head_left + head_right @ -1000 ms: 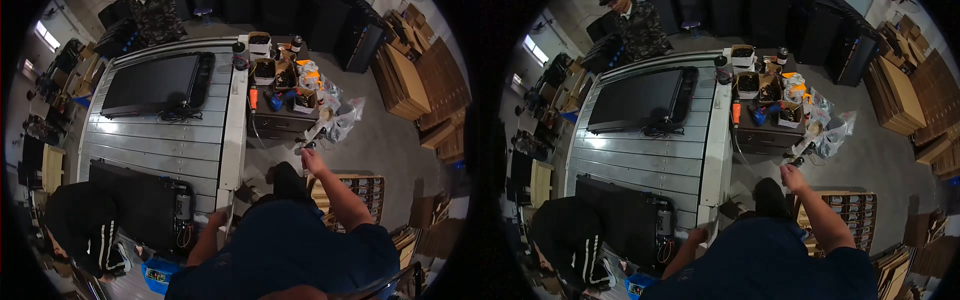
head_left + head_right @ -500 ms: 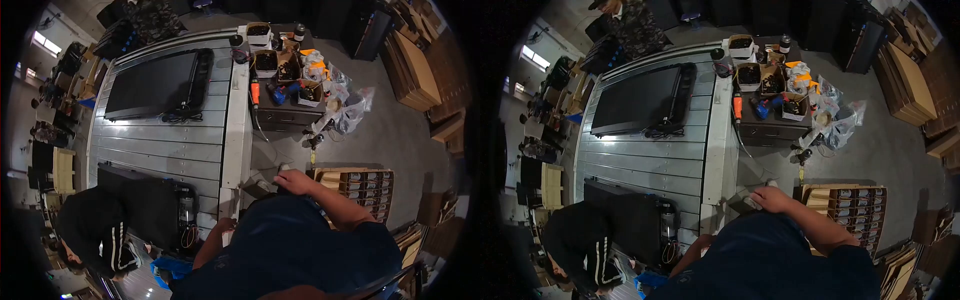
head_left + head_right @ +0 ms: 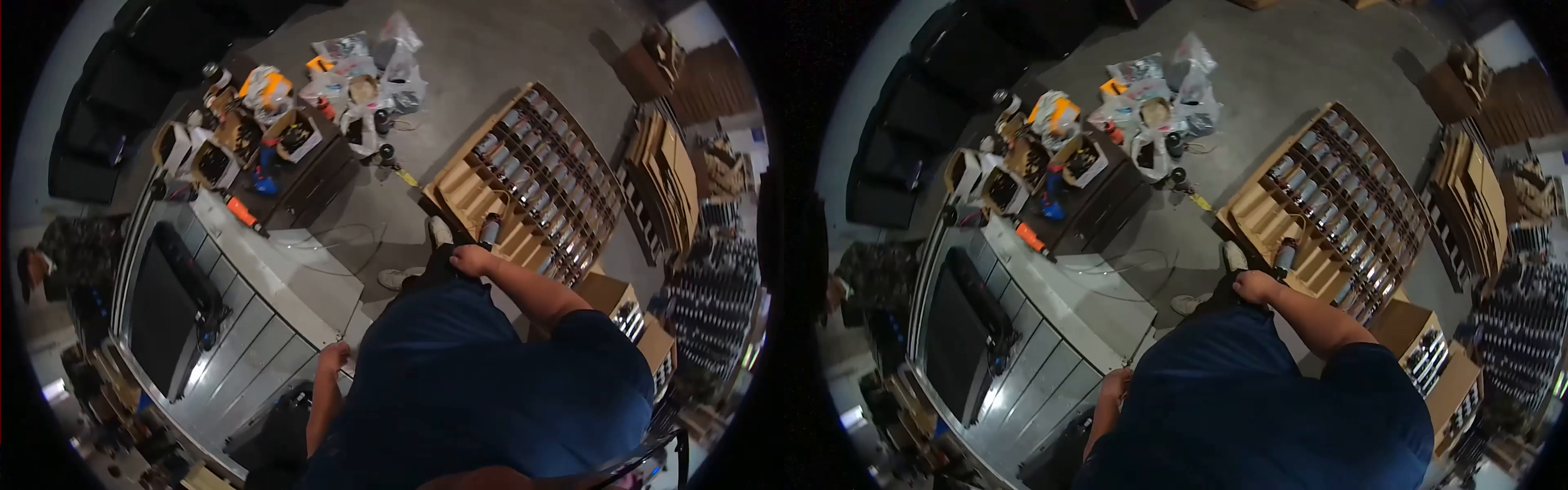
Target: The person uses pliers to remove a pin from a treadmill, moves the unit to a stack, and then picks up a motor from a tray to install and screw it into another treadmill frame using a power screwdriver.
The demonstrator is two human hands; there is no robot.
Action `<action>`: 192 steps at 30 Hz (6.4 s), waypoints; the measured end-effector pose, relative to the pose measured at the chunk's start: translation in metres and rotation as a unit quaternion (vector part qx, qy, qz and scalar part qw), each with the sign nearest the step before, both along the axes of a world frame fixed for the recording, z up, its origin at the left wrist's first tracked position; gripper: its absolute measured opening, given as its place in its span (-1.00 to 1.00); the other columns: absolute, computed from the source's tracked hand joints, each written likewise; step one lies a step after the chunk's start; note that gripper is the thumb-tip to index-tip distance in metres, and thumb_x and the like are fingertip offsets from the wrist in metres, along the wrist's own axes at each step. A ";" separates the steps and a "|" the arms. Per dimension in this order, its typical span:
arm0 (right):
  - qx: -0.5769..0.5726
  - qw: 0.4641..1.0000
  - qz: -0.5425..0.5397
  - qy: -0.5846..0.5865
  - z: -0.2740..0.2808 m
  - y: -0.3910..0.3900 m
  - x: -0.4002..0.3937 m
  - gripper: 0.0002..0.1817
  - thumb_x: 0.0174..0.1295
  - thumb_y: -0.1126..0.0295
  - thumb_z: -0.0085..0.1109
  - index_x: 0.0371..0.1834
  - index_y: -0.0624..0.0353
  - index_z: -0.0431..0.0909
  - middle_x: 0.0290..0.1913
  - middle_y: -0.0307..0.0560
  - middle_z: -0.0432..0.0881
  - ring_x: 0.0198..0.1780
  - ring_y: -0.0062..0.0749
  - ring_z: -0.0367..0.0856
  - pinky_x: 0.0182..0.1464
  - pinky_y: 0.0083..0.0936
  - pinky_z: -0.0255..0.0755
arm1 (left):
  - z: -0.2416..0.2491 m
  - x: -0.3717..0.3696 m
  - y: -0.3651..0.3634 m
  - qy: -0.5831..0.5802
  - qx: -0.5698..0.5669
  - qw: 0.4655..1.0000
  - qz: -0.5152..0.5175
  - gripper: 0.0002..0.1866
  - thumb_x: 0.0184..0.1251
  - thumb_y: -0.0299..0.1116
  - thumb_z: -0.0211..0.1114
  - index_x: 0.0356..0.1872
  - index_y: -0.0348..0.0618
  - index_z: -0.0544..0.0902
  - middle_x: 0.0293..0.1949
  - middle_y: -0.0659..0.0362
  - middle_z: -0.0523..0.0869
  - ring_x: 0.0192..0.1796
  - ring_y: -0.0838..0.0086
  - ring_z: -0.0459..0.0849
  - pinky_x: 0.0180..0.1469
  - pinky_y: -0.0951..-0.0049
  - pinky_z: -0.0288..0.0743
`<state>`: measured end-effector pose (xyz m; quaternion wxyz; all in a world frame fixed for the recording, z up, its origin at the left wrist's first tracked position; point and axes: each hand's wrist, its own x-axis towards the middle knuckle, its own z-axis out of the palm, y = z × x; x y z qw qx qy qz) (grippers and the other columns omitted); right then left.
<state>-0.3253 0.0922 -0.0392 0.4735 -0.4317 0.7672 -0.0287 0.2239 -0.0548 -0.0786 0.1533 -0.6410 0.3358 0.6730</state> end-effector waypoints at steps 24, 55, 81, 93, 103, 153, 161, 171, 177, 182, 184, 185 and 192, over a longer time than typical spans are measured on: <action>0.152 0.836 -0.516 -0.112 -0.188 0.231 -0.105 -0.61 0.36 0.10 0.17 -0.26 0.25 0.74 -0.26 0.19 0.83 -0.15 0.11 0.84 0.01 -0.06 0.70 | -0.001 -0.467 -0.099 0.066 0.017 0.946 -0.316 -0.69 0.70 -0.24 0.25 0.15 -0.30 0.69 -0.13 0.18 0.80 -0.12 0.47 0.74 0.02 0.41 0.57; -0.160 0.719 -0.670 0.098 -0.560 -0.078 -0.467 -0.57 0.36 0.20 0.32 0.13 0.33 0.66 0.00 0.21 0.81 0.07 0.10 0.79 0.16 -0.15 0.59 | -0.245 -0.411 0.011 -0.178 -0.231 0.789 -0.541 -0.14 0.27 0.03 0.48 0.54 -0.15 0.44 0.51 -0.27 0.40 0.50 -0.24 0.42 0.50 -0.20 0.36; -0.085 0.571 -0.731 -0.363 -0.523 -0.053 -0.488 -0.32 0.37 -0.15 0.40 0.28 0.18 0.57 -0.03 0.08 0.80 -0.10 -0.04 0.83 0.02 -0.09 0.79 | -0.225 -0.413 -0.026 -0.173 -0.248 0.845 -0.440 -0.26 0.24 0.09 0.50 0.40 -0.02 0.61 0.50 -0.16 0.44 0.51 -0.18 0.40 0.50 -0.24 0.34; 0.086 0.871 -0.249 -0.414 -0.190 -0.066 -0.135 0.07 0.10 -0.02 0.65 0.57 0.35 0.33 0.32 0.22 0.65 0.36 0.00 0.62 0.42 -0.22 0.46 | -0.152 -0.469 0.020 0.194 0.033 0.963 0.184 -0.47 0.60 -0.03 0.39 0.37 -0.15 0.62 0.26 0.00 0.73 0.27 0.24 0.73 0.35 0.16 0.59; -0.046 0.911 -0.117 -0.393 -0.005 -0.188 0.033 -0.61 0.55 0.25 0.31 0.29 0.23 0.57 -0.13 -0.22 0.70 -0.16 -0.54 0.60 -0.04 -0.42 0.58 | 0.015 -0.313 -0.069 0.352 0.048 0.826 0.438 -0.55 0.47 -0.21 0.51 0.30 -0.02 0.64 0.05 0.22 0.79 0.11 0.39 0.77 0.15 0.20 0.70; -0.089 0.833 0.488 -0.246 -0.065 -0.733 0.582 -0.63 0.30 0.22 0.49 0.00 0.20 0.63 -0.09 0.04 0.76 -0.05 -0.14 0.78 0.02 -0.20 0.62 | -0.013 0.164 -0.439 -0.326 -0.308 0.719 0.532 0.23 0.08 0.26 0.64 0.62 -0.35 0.27 0.32 -0.36 0.53 0.37 -0.22 0.58 0.38 -0.02 0.52; -0.129 0.863 0.377 -0.312 -0.068 -0.781 0.575 -0.59 0.37 0.26 0.41 0.17 0.20 0.54 0.03 -0.06 0.75 0.08 -0.32 0.74 0.17 -0.37 0.58 | -0.030 0.123 -0.417 -0.226 -0.315 0.770 0.507 0.07 0.31 0.28 0.51 0.55 -0.41 0.37 0.33 -0.29 0.60 0.33 -0.09 0.64 0.36 0.06 0.56; -0.196 0.851 0.398 -0.281 -0.060 -0.855 0.573 -0.49 0.32 0.08 0.50 -0.02 0.39 0.66 -0.19 0.11 0.79 -0.15 -0.20 0.77 -0.02 -0.23 0.62 | -0.030 0.071 -0.227 -0.205 -0.137 0.843 0.478 -0.15 0.41 0.31 0.36 0.33 -0.38 0.67 0.28 -0.23 0.74 0.33 -0.04 0.72 0.37 0.15 0.58; -0.153 0.837 0.405 -0.335 -0.086 -0.840 0.582 -0.43 0.38 0.03 0.49 0.04 0.42 0.65 -0.16 0.09 0.80 -0.20 -0.25 0.74 -0.14 -0.22 0.58 | -0.026 0.051 -0.123 -0.245 -0.001 0.856 0.456 -0.29 0.41 0.30 0.33 0.00 -0.31 0.83 0.01 -0.21 0.85 0.05 -0.07 0.82 0.11 -0.04 0.64; -0.239 0.834 0.415 -0.275 -0.122 -0.835 0.582 -0.19 0.40 -0.14 0.43 0.29 0.51 0.54 0.10 0.26 0.74 0.09 -0.03 0.74 0.13 -0.10 0.57 | -0.023 0.031 -0.093 -0.335 -0.069 0.792 0.506 -0.34 0.37 0.25 0.28 -0.16 -0.31 0.85 -0.13 -0.29 0.84 0.01 -0.16 0.82 0.12 -0.07 0.66; -0.201 0.837 0.411 -0.302 -0.118 -0.832 0.583 -0.15 0.41 -0.18 0.39 0.31 0.52 0.53 0.14 0.30 0.73 0.12 0.05 0.72 0.17 -0.08 0.56 | -0.030 0.028 -0.088 -0.309 -0.088 0.781 0.535 -0.33 0.37 0.25 0.29 -0.14 -0.30 0.85 -0.11 -0.23 0.85 0.00 -0.12 0.83 0.13 -0.05 0.67; -0.180 0.838 0.390 -0.336 -0.114 -0.827 0.582 -0.15 0.42 -0.19 0.38 0.32 0.53 0.52 0.16 0.32 0.72 0.13 0.10 0.72 0.18 -0.05 0.55 | -0.031 0.027 -0.089 -0.288 -0.100 0.779 0.548 -0.34 0.37 0.25 0.28 -0.13 -0.29 0.85 -0.10 -0.20 0.86 -0.01 -0.11 0.83 0.13 -0.04 0.67; -0.221 0.836 0.408 -0.293 -0.116 -0.828 0.583 -0.04 0.42 -0.18 0.37 0.50 0.56 0.41 0.36 0.47 0.60 0.41 0.24 0.56 0.50 -0.07 0.34 | -0.070 0.010 -0.081 -0.302 -0.146 0.782 0.526 -0.39 0.44 0.23 0.23 0.01 -0.15 0.84 -0.08 -0.17 0.85 0.02 -0.10 0.81 0.12 -0.05 0.64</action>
